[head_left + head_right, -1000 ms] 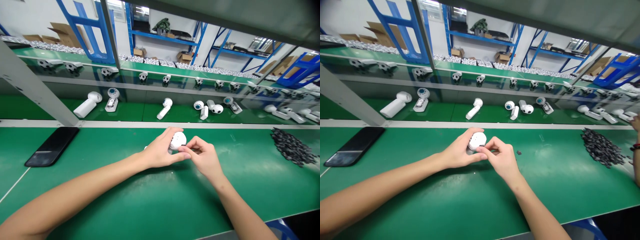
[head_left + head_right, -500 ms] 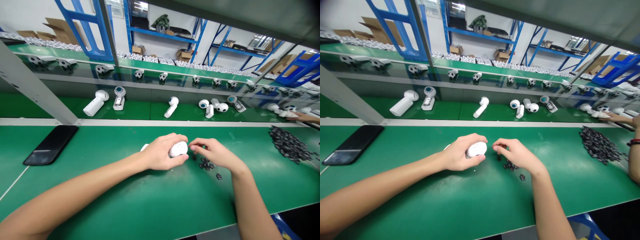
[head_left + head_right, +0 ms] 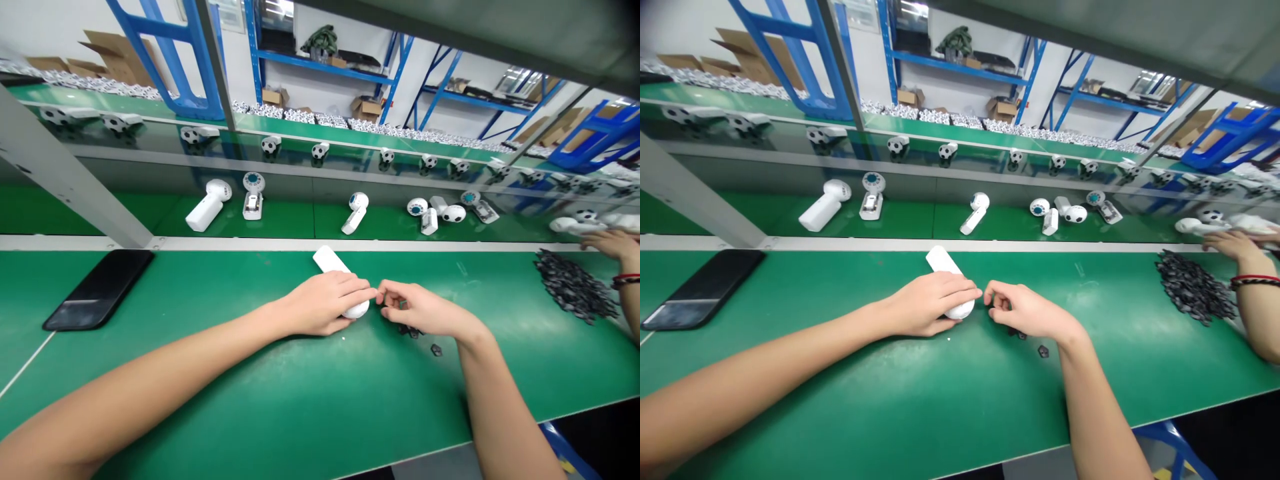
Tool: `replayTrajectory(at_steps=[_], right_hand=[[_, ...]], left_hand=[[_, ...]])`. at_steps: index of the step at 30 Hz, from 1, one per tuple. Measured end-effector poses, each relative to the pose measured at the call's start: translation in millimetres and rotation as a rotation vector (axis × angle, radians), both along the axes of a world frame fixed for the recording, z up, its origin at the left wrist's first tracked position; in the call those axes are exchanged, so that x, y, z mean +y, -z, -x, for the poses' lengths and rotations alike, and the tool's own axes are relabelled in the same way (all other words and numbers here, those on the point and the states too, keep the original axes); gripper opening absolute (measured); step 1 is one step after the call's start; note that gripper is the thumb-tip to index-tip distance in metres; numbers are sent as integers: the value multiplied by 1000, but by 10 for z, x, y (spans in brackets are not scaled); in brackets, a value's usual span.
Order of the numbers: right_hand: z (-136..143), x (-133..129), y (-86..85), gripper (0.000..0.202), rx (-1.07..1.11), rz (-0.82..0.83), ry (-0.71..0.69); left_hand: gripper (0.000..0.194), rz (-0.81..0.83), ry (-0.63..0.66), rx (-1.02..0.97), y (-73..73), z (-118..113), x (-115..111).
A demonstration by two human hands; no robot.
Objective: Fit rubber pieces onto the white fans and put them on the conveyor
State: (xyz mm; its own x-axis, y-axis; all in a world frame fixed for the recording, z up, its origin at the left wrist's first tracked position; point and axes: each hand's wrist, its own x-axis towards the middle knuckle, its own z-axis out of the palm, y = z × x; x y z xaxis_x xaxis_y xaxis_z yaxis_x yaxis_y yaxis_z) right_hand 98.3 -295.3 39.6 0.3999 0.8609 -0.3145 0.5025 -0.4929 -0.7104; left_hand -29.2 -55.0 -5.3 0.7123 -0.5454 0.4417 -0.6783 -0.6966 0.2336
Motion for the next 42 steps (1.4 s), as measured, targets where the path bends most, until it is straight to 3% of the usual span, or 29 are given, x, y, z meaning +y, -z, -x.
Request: replayTrajectory(at_steps=[4, 8, 12, 17, 21, 30, 36, 42], right_hand=[[33, 42, 8, 18, 24, -47, 74], [27, 45, 25, 24, 70, -74, 120], [61, 77, 14, 23, -19, -109, 159], [176, 231, 80, 30, 221, -271, 241], [234, 363, 210, 33, 317, -359, 308], [291, 397, 235, 23, 218, -484, 261], [455, 507, 330, 25, 161, -603, 384], [555, 530, 321, 29, 41, -597, 401]], left_hand=[[53, -105, -126, 10, -10, 6, 35], [58, -48, -185, 37, 33, -15, 81], [71, 15, -362, 72, 54, -52, 139], [69, -24, -588, 243, -11, -46, 129], [63, -11, -673, 300, -65, 8, 62], [72, 135, -711, 364, -156, 16, 44], [72, 198, -701, 384, -212, 49, 25], [85, 229, -551, 411, -194, 64, 58]])
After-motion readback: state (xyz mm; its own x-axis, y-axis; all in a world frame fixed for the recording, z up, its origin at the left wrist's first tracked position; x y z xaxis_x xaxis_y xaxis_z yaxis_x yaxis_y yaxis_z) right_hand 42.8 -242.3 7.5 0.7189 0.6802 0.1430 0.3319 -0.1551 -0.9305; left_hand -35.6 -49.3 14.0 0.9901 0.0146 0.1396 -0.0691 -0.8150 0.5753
